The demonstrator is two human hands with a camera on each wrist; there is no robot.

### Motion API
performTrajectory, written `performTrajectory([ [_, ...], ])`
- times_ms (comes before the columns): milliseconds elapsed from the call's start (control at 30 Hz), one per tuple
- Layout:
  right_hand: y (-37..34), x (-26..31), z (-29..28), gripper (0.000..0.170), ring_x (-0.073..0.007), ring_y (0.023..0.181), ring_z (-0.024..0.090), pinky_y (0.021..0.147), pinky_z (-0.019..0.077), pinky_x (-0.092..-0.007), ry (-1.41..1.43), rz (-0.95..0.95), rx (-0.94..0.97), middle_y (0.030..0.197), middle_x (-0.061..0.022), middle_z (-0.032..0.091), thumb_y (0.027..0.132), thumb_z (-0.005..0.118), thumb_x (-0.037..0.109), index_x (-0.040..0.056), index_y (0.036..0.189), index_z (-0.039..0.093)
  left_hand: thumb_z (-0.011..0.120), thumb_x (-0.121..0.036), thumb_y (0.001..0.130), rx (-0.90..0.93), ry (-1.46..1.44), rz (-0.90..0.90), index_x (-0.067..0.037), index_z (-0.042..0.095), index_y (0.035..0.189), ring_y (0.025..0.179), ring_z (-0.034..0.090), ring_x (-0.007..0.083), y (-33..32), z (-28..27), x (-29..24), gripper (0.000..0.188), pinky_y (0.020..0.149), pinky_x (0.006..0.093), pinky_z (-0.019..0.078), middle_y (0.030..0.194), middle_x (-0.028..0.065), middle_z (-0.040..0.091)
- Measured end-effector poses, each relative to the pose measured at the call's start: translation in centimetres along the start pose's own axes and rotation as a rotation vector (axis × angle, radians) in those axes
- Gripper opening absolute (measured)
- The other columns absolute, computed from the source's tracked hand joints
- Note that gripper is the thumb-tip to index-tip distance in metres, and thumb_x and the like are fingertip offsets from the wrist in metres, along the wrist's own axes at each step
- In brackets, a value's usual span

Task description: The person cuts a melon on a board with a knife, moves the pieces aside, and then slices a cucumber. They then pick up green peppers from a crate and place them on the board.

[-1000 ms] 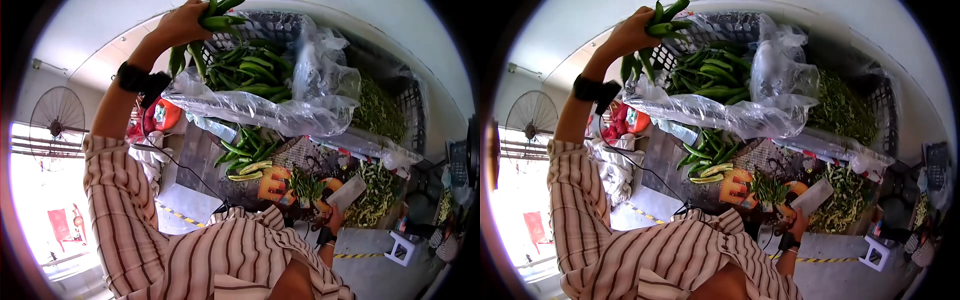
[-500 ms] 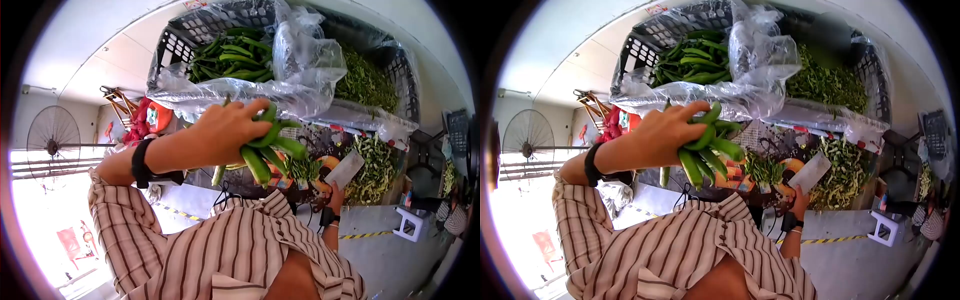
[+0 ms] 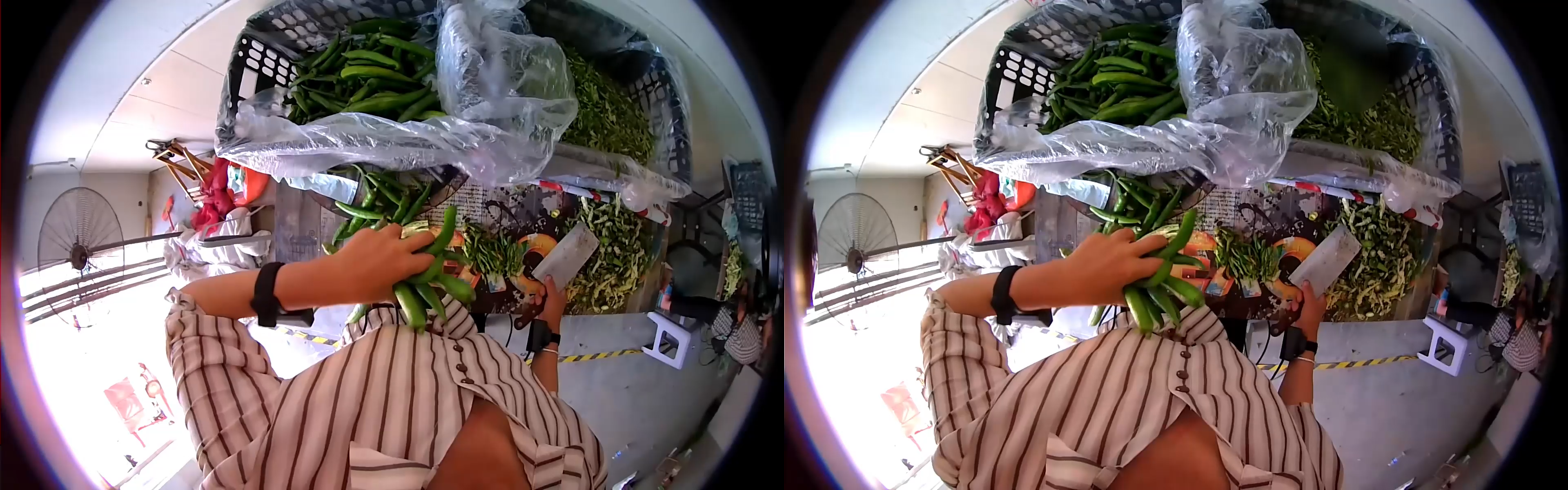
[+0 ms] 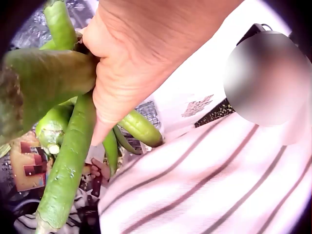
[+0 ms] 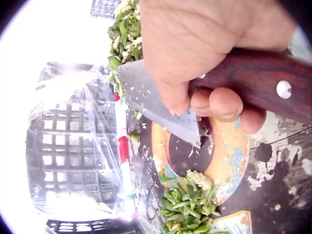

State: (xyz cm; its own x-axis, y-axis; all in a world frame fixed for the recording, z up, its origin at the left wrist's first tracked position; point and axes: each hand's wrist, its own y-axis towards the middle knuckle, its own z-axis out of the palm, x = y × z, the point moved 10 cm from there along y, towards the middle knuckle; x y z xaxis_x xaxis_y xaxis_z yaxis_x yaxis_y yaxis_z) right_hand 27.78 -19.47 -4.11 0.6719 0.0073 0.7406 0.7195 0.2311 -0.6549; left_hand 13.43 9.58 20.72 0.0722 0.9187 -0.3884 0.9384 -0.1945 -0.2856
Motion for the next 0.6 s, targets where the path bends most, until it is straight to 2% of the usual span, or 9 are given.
performTrajectory([
  [67, -0.2, 0.2, 0.2, 0.020, -0.0115, 0.041, 0.041, 0.041, 0.0414, -0.0285, 0.009, -0.002, 0.009, 0.056, -0.0007, 0.043, 0.083, 0.056, 0.019, 0.0030, 0.091, 0.047, 0.067, -0.024, 0.064, 0.045, 0.024, -0.047, -0.015, 0.053, 0.098, 0.085, 0.053, 0.0292, 0.6, 1.2, 2.2, 0.038, 0.059, 0.0373, 0.0498, 0.113, 0.0055, 0.044],
  [167, -0.3, 0.3, 0.3, 0.021, -0.0117, 0.041, 0.042, 0.040, 0.0412, -0.0291, 0.023, 0.001, -0.006, 0.056, -0.0005, 0.043, 0.083, 0.058, 0.019, 0.0034, 0.091, 0.047, 0.069, -0.023, 0.062, 0.077, 0.031, -0.127, -0.014, 0.054, 0.096, 0.080, 0.055, 0.0319, 1.8, 3.6, 6.8, 0.039, 0.062, 0.0405, 0.0481, 0.114, 0.0079, 0.044],
  [233, -0.3, 0.2, 0.0, 0.021, -0.0120, 0.041, 0.042, 0.040, 0.0408, -0.0295, 0.024, 0.007, -0.030, 0.056, -0.0006, 0.043, 0.083, 0.058, 0.019, 0.0031, 0.091, 0.047, 0.069, -0.016, 0.059, 0.079, 0.071, -0.230, -0.015, 0.053, 0.104, 0.098, 0.049, 0.0318, 2.3, 4.9, 10.1, 0.048, 0.065, 0.0393, 0.0498, 0.123, 0.0073, 0.038],
  [267, -0.2, 0.2, 0.1, 0.021, -0.0121, 0.041, 0.042, 0.040, 0.0407, -0.0296, 0.022, 0.004, -0.008, 0.056, -0.0007, 0.043, 0.083, 0.058, 0.019, 0.0030, 0.091, 0.047, 0.069, -0.016, 0.059, 0.079, 0.072, -0.229, -0.015, 0.053, 0.104, 0.098, 0.049, 0.0318, 2.3, 6.3, 11.5, 0.048, 0.065, 0.0393, 0.0498, 0.123, 0.0073, 0.038],
  [300, -0.2, 0.2, 0.2, 0.021, -0.0122, 0.041, 0.042, 0.041, 0.0407, -0.0297, 0.019, 0.001, 0.014, 0.056, -0.0008, 0.043, 0.083, 0.058, 0.019, 0.0030, 0.091, 0.046, 0.068, -0.013, 0.059, 0.015, 0.136, -0.225, -0.016, 0.051, 0.109, 0.104, 0.045, 0.0320, 2.3, 7.3, 12.9, 0.052, 0.068, 0.0402, 0.0494, 0.126, 0.0082, 0.035],
  [333, -0.1, 0.2, 0.2, 0.021, -0.0122, 0.041, 0.042, 0.041, 0.0407, -0.0297, 0.021, 0.000, 0.014, 0.056, -0.0008, 0.043, 0.083, 0.058, 0.019, 0.0030, 0.091, 0.046, 0.067, -0.010, 0.060, -0.050, 0.202, -0.221, -0.018, 0.050, 0.114, 0.110, 0.041, 0.0322, 2.3, 6.8, 13.3, 0.057, 0.070, 0.0411, 0.0490, 0.130, 0.0091, 0.032],
  [367, -0.1, 0.1, 0.1, 0.021, -0.0122, 0.041, 0.042, 0.040, 0.0406, -0.0297, 0.023, 0.003, -0.006, 0.056, -0.0008, 0.043, 0.083, 0.058, 0.019, 0.0030, 0.091, 0.047, 0.063, -0.005, 0.062, 0.011, 0.231, -0.284, -0.021, 0.044, 0.123, 0.119, 0.033, 0.0323, 2.0, 7.6, 14.1, 0.066, 0.078, 0.0425, 0.0471, 0.135, 0.0115, 0.027],
  [500, -0.2, 0.0, 0.1, 0.021, -0.0118, 0.040, 0.041, 0.041, 0.0414, -0.0288, -0.004, 0.020, 0.000, 0.056, -0.0013, 0.042, 0.084, 0.055, 0.018, 0.0016, 0.094, 0.046, 0.061, -0.003, 0.063, -0.004, 0.275, -0.333, -0.021, 0.041, 0.127, 0.121, 0.032, 0.0340, 1.1, 7.2, 14.6, 0.069, 0.084, 0.0446, 0.0443, 0.135, 0.0131, 0.026],
  [600, -0.2, -0.1, -0.2, 0.021, -0.0118, 0.040, 0.041, 0.041, 0.0412, -0.0285, -0.001, 0.016, -0.031, 0.056, -0.0013, 0.042, 0.084, 0.055, 0.018, 0.0020, 0.093, 0.046, 0.063, -0.009, 0.071, -0.062, 0.143, -0.304, -0.013, 0.039, 0.127, 0.122, 0.031, 0.0355, 0.3, 6.0, 13.9, 0.061, 0.089, 0.0431, 0.0418, 0.135, 0.0152, 0.027],
])
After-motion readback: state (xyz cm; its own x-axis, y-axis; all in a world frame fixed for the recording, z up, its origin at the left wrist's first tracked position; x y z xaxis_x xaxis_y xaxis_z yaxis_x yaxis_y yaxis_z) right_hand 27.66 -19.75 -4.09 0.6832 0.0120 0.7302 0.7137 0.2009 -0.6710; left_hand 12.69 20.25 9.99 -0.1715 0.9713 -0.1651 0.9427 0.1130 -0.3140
